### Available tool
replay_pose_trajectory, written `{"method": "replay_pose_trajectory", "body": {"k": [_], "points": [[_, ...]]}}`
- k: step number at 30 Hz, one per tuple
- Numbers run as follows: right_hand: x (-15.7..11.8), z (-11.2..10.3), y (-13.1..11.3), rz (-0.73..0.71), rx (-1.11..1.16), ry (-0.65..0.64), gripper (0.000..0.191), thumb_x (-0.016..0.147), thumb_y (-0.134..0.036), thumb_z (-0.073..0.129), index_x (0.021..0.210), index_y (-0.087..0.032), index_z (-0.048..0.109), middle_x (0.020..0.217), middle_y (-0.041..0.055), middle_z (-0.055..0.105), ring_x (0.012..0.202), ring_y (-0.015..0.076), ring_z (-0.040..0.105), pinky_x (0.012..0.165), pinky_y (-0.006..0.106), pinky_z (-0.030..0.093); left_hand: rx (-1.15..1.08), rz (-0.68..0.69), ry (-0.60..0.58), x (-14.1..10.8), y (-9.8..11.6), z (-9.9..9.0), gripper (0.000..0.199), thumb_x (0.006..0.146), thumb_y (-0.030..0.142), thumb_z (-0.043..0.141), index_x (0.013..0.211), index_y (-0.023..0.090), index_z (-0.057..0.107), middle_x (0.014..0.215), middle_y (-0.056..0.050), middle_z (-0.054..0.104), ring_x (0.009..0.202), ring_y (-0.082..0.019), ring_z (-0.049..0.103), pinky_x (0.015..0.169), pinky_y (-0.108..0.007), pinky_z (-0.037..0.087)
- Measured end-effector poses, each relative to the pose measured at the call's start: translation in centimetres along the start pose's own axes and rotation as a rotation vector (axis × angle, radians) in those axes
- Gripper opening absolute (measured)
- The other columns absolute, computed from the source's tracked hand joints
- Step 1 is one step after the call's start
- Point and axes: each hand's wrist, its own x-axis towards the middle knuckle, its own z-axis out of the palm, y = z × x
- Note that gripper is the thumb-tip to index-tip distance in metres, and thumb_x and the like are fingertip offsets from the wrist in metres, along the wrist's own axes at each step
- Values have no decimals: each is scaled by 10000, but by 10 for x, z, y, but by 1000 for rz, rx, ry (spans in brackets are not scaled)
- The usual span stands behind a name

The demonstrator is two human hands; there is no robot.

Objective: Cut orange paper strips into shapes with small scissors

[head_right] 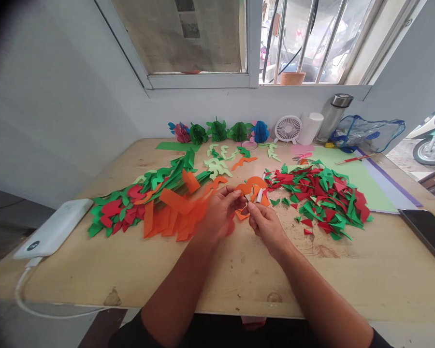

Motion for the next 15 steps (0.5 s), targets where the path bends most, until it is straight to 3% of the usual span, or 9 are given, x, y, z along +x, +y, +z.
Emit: {"method": "replay_pose_trajectory", "body": {"k": [15], "points": [[0,0,-1,-10,-22,9,572,743,-697,567,502,-199,423,401,-68,307,370,54,222,355,221,133,1,2,0,1,-1,0,198,615,278,715,663,165,560,597,-8,630,560,-104,562,614,-247,438]]}}
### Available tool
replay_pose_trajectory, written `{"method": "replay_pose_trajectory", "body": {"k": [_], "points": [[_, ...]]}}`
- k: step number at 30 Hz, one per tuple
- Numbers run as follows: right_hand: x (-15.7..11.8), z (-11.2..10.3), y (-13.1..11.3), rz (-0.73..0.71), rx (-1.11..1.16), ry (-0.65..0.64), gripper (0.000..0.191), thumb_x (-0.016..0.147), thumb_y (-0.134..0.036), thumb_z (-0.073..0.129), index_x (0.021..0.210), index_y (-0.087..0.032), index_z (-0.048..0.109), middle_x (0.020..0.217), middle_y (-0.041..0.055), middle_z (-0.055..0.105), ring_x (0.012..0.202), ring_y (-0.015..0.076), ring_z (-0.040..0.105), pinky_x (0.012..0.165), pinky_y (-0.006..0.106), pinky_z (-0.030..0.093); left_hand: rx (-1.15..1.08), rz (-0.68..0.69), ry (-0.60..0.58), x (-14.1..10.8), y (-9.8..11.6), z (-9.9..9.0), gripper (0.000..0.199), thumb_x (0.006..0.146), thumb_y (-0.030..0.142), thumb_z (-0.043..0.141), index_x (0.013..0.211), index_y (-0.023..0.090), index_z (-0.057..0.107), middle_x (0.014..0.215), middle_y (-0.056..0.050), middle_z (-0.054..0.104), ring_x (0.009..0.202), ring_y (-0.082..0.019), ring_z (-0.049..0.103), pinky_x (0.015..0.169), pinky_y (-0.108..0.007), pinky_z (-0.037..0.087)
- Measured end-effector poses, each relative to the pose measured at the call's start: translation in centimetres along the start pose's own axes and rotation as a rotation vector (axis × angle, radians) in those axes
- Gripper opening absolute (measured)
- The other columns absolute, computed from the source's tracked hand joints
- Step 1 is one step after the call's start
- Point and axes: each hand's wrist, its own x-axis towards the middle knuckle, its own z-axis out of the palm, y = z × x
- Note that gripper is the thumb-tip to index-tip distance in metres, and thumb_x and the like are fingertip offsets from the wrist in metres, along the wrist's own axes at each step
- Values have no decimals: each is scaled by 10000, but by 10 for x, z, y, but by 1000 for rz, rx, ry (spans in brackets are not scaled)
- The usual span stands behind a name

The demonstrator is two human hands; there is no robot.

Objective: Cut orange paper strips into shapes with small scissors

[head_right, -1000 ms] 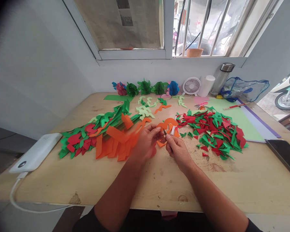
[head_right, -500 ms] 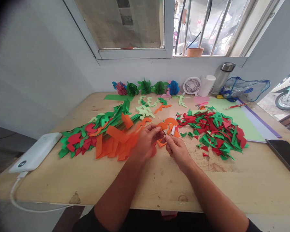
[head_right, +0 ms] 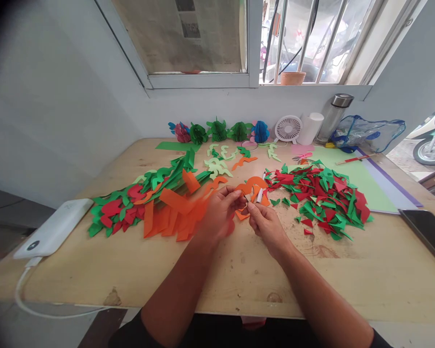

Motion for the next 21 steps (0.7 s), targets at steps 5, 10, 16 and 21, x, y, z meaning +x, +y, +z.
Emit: {"method": "replay_pose_trajectory", "body": {"k": [5,10,16,21], "points": [[-1,0,-1,6,5,-8,564,745,-697,563,511,-200,430,395,-71,306,363,55,220,349,221,124,-1,-3,4,0,0,0,188,614,273,709,662,166,561,591,-8,627,559,-102,559,612,-245,438],[-1,0,0,4,12,1,570,725,-702,581,508,-197,432,410,-71,313,375,53,223,362,222,139,-3,-6,2,-1,0,0,199,613,279,716,653,167,556,598,-7,627,559,-100,559,610,-243,440],[0,0,0,14,20,-2,562,731,-697,580,519,-200,428,402,-78,299,367,52,207,356,226,106,-4,-7,1,-1,1,0,191,614,273,713,659,166,561,598,-7,628,564,-102,564,610,-243,443],[0,1,-1,7,17,9,556,729,-695,584,526,-201,430,408,-75,305,375,57,217,359,224,113,2,-5,0,-1,0,0,197,618,276,715,650,168,554,601,-7,628,560,-104,563,605,-246,443]]}}
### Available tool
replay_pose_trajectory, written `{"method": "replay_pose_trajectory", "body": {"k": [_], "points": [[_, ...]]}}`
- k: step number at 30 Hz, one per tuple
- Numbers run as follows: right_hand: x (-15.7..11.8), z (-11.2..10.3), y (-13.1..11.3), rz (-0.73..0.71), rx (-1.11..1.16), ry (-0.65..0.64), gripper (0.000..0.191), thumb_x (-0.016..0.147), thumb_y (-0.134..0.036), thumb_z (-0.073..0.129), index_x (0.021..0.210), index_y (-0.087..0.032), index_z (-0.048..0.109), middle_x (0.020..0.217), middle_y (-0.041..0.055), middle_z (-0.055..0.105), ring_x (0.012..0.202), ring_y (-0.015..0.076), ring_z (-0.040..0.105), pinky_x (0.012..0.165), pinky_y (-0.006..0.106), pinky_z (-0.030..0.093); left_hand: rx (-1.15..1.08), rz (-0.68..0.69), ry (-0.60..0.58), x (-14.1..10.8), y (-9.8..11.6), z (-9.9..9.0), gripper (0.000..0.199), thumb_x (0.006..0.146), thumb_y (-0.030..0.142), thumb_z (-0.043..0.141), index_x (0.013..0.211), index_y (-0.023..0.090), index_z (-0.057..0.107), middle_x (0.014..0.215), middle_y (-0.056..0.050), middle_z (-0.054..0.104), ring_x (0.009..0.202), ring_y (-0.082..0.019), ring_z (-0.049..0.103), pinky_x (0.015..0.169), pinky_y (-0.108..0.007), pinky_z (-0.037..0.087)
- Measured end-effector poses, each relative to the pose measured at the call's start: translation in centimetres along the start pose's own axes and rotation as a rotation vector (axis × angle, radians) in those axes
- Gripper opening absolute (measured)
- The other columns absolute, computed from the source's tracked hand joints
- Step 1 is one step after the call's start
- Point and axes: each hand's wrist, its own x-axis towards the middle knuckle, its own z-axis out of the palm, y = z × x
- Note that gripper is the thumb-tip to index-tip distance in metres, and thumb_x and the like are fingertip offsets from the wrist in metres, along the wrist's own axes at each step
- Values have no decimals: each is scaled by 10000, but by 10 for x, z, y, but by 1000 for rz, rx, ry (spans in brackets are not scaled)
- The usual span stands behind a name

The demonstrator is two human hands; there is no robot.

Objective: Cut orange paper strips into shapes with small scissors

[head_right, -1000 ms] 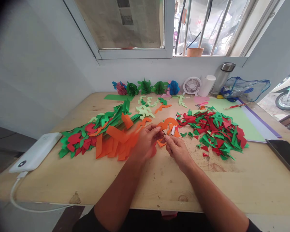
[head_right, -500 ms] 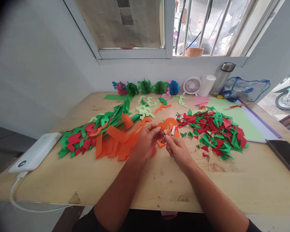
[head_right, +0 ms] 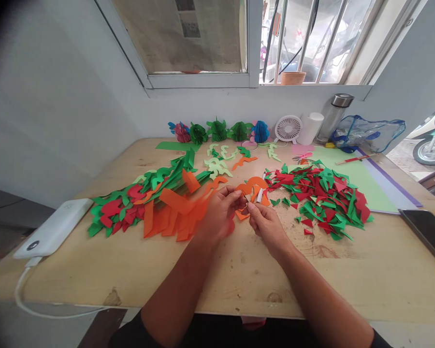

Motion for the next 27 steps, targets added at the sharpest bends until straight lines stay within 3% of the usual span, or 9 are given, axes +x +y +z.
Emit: {"method": "replay_pose_trajectory", "body": {"k": [27], "points": [[0,1,-1,-10,-5,-14,536,748,-683,573,544,-209,428,425,-74,303,382,62,210,359,226,132,-2,-8,-3,0,-1,0,205,615,286,716,650,167,552,603,-8,620,555,-103,550,600,-249,432]]}}
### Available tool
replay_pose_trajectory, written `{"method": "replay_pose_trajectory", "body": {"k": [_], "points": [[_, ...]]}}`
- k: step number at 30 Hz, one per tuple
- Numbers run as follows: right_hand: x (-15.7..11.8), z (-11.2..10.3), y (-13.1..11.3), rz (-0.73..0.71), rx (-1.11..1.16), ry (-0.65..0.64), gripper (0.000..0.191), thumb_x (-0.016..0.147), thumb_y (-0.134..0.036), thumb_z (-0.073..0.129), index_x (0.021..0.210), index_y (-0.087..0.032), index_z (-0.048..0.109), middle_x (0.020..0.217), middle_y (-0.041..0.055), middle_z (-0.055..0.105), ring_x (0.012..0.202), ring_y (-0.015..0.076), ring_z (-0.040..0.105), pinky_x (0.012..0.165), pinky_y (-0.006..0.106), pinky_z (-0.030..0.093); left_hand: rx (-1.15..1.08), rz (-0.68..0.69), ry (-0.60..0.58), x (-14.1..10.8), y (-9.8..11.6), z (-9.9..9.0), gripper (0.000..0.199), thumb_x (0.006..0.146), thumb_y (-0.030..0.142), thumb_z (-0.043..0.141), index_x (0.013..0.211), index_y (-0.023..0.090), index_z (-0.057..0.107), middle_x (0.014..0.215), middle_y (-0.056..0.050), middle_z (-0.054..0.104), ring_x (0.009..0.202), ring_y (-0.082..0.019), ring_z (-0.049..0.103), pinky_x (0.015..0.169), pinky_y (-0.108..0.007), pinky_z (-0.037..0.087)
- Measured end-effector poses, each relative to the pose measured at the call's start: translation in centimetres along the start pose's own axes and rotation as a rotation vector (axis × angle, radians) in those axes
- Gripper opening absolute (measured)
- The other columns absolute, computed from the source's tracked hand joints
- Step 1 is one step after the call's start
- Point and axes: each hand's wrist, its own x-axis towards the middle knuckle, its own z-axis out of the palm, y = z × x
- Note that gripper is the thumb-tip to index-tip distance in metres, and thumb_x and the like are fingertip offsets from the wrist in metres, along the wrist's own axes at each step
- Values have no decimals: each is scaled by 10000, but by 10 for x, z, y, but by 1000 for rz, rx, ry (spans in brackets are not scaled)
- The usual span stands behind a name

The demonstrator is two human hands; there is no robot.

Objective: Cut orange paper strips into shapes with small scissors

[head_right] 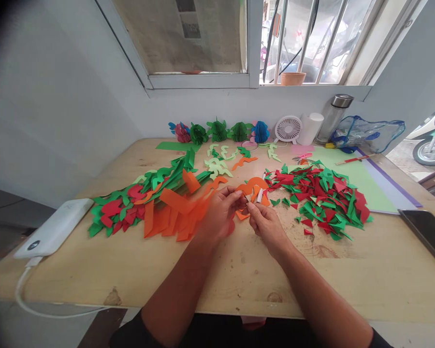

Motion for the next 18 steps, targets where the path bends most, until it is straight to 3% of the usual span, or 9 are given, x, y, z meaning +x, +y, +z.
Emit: {"method": "replay_pose_trajectory", "body": {"k": [18], "points": [[0,0,1,3,7,5,534,740,-682,580,549,-209,424,420,-76,307,379,62,210,355,224,133,-13,-3,-8,1,-1,-1,204,624,280,719,659,168,552,595,-1,617,535,-99,544,597,-249,433]]}}
